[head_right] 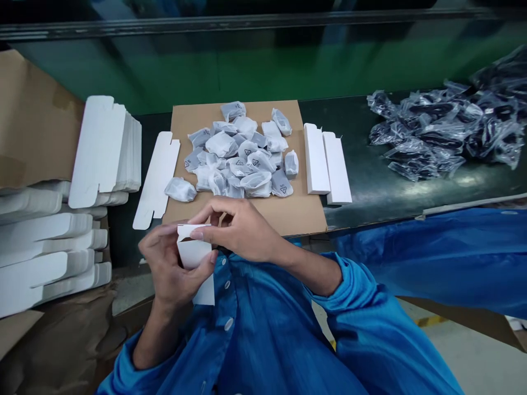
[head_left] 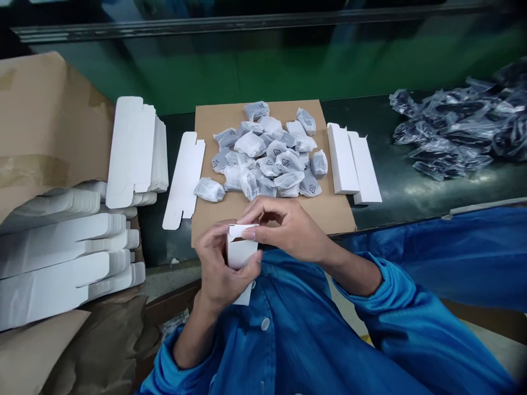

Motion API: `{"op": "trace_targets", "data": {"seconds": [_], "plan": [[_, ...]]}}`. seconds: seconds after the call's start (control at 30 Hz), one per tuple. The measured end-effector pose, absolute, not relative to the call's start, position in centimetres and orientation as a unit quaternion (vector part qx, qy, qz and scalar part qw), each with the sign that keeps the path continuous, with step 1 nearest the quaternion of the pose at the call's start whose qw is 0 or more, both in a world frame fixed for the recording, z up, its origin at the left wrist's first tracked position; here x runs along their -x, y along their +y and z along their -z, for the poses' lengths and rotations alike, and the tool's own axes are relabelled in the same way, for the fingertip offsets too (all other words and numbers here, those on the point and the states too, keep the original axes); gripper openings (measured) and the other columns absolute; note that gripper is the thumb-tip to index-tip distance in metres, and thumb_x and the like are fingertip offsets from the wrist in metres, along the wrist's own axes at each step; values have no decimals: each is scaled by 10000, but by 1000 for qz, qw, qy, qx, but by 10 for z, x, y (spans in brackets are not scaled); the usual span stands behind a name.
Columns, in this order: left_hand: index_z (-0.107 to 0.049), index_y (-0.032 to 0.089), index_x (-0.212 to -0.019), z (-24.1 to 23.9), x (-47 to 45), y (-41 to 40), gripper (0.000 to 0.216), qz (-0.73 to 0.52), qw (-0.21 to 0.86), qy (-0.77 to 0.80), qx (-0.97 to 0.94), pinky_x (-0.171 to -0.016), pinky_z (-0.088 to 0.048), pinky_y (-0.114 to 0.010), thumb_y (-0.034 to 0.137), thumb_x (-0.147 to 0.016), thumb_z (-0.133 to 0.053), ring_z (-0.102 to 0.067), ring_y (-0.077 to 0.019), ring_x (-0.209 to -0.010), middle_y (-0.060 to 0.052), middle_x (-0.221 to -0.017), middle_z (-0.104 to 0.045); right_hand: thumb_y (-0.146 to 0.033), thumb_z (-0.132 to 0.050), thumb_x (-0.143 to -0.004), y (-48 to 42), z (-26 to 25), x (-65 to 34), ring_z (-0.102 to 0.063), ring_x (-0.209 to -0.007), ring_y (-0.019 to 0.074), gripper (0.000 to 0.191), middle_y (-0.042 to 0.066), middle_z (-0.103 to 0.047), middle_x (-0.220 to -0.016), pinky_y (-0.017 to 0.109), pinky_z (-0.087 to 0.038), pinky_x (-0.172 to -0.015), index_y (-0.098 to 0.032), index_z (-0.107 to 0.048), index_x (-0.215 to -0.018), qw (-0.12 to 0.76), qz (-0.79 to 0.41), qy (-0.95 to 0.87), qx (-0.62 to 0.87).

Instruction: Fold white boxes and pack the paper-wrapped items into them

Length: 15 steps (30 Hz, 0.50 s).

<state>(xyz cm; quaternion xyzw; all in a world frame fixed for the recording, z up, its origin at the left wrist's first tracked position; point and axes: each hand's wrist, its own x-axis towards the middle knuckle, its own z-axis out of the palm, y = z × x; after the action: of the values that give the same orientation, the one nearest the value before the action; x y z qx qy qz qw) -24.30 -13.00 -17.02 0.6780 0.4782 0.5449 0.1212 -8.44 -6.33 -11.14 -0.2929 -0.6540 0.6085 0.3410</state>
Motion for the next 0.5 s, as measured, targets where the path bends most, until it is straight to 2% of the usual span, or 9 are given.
{"op": "trace_targets", "data": {"seconds": [0.07, 0.1, 0.13, 0.27, 0.43, 0.5], "plan": [[-61, 231, -1527, 171, 243, -131, 986, -526, 135, 490, -682, -800, -563, -357, 234, -794, -720, -646, -224, -997, -91, -1113, -586, -273, -732, -833, -65, 114, 84, -632, -839, 146, 144, 32, -682, -919, 258, -508, -710, -155, -723, -915, 356, -576, -679, 283], [-12, 221, -1545, 171, 244, -132, 1016, -506, 134, 499, -691, -817, -563, -372, 259, -807, -710, -644, -235, -1012, -105, -1130, -587, -253, -719, -845, -65, 115, 84, -642, -856, 149, 117, 33, -689, -926, 264, -518, -734, -159, -725, -913, 363, -555, -697, 275], [-20, 215, -1553, 171, 245, -133, 1003, -483, 128, 506, -703, -829, -562, -380, 288, -819, -700, -640, -244, -1030, -124, -1167, -583, -231, -698, -862, -66, 115, 83, -652, -883, 151, 93, 37, -698, -945, 272, -526, -769, -160, -726, -914, 367, -532, -716, 263], [-225, 200, -1527, 168, 252, -134, 818, -436, 96, 509, -736, -863, -553, -356, 333, -849, -661, -614, -245, -1090, -156, -1291, -538, -189, -639, -908, -71, 124, 83, -663, -1019, 162, 127, 82, -726, -1060, 300, -526, -900, -142, -714, -1001, 382, -421, -798, 199], [-270, 204, -1504, 172, 256, -137, 734, -432, 117, 493, -746, -900, -536, -334, 233, -857, -614, -606, -203, -1065, -116, -1227, -575, -134, -625, -897, -84, 154, 93, -660, -902, 181, 129, 138, -728, -1054, 330, -544, -777, -109, -686, -1009, 482, -212, -829, 192], [-263, 209, -1504, 176, 257, -140, 723, -426, 142, 497, -743, -889, -538, -322, 228, -867, -605, -610, -193, -1053, -110, -1209, -582, -85, -610, -878, -87, 164, 95, -649, -892, 191, 126, 143, -727, -1058, 328, -548, -745, -103, -682, -980, 480, -173, -841, 181]]}}
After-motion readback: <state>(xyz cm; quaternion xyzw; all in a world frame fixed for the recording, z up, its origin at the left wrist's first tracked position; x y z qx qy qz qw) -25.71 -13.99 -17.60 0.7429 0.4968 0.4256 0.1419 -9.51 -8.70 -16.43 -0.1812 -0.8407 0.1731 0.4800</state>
